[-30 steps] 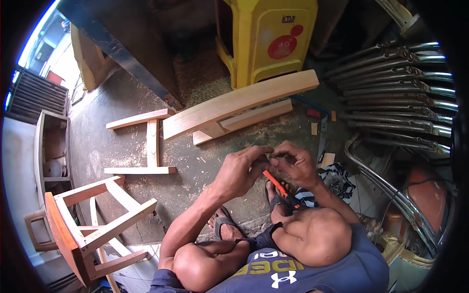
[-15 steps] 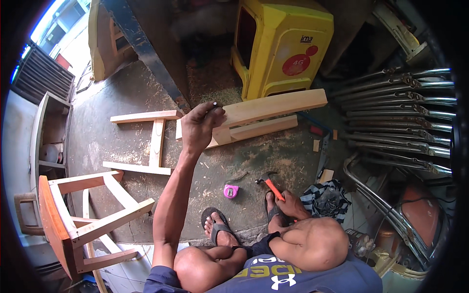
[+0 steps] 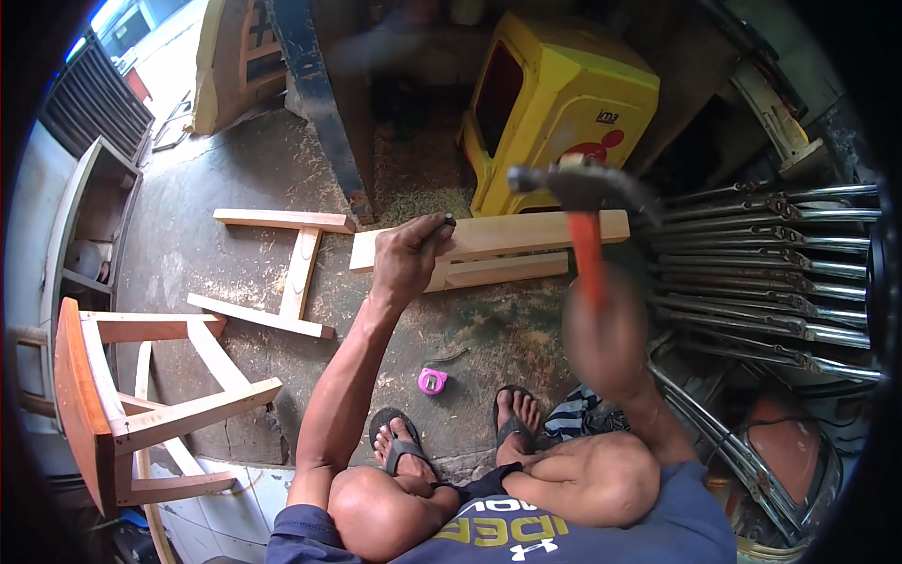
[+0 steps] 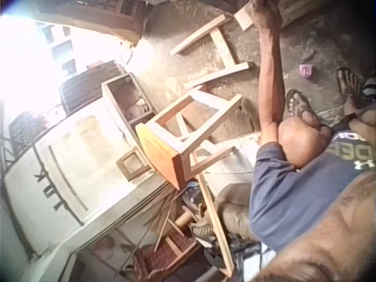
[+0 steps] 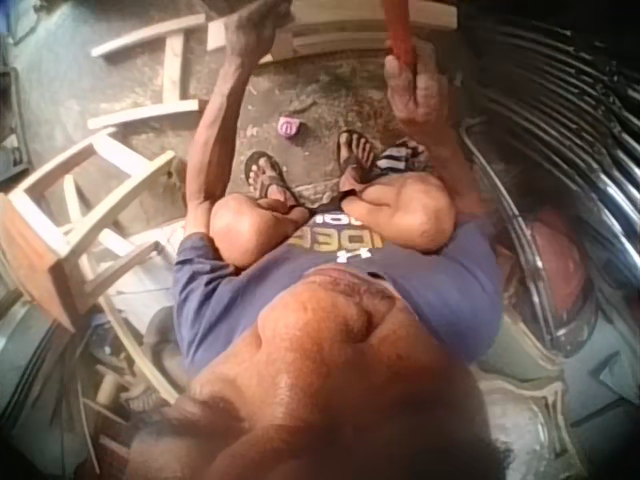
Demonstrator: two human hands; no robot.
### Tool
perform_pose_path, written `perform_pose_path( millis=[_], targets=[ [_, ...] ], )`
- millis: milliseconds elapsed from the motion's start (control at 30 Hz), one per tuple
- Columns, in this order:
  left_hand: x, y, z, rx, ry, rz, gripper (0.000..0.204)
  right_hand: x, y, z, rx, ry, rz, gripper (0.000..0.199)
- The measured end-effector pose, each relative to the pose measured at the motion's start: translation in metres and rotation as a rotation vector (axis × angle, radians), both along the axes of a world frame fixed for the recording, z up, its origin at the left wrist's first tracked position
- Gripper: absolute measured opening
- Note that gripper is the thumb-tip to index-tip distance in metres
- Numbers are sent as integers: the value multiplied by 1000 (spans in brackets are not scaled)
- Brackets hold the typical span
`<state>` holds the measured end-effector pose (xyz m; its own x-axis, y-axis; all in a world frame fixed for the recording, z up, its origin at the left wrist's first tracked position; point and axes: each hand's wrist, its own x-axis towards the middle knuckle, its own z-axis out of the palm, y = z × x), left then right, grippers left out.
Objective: The person assembles components of a wooden stool, using a hammer to drive nails into the joints of the wooden pieces while holding them in place by hand.
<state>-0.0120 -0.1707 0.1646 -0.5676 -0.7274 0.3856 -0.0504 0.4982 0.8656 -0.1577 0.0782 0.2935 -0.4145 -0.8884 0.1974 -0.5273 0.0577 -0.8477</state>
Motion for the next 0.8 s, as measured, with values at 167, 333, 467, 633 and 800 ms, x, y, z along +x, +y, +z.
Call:
perform_pose_path(
  millis=[167, 333, 467, 633, 800],
  targets=[
    [-8, 5, -7, 75, 118, -24, 18, -7, -35, -23, 7, 281, -3, 24],
    [-1, -5, 8, -136, -18, 14, 20, -7, -36, 23, 168, 256, 53, 22],
    [-6, 0, 4, -117, 19, 22, 19, 0, -35, 8, -125, 238, -60, 23],
    [3, 0, 9, -148, -30, 29, 18, -6, -47, 12, 168, 358, 66, 22],
    [-2, 3, 12, -185, -92, 35, 17, -6, -39, -11, 10, 398, -6, 21]
  ],
)
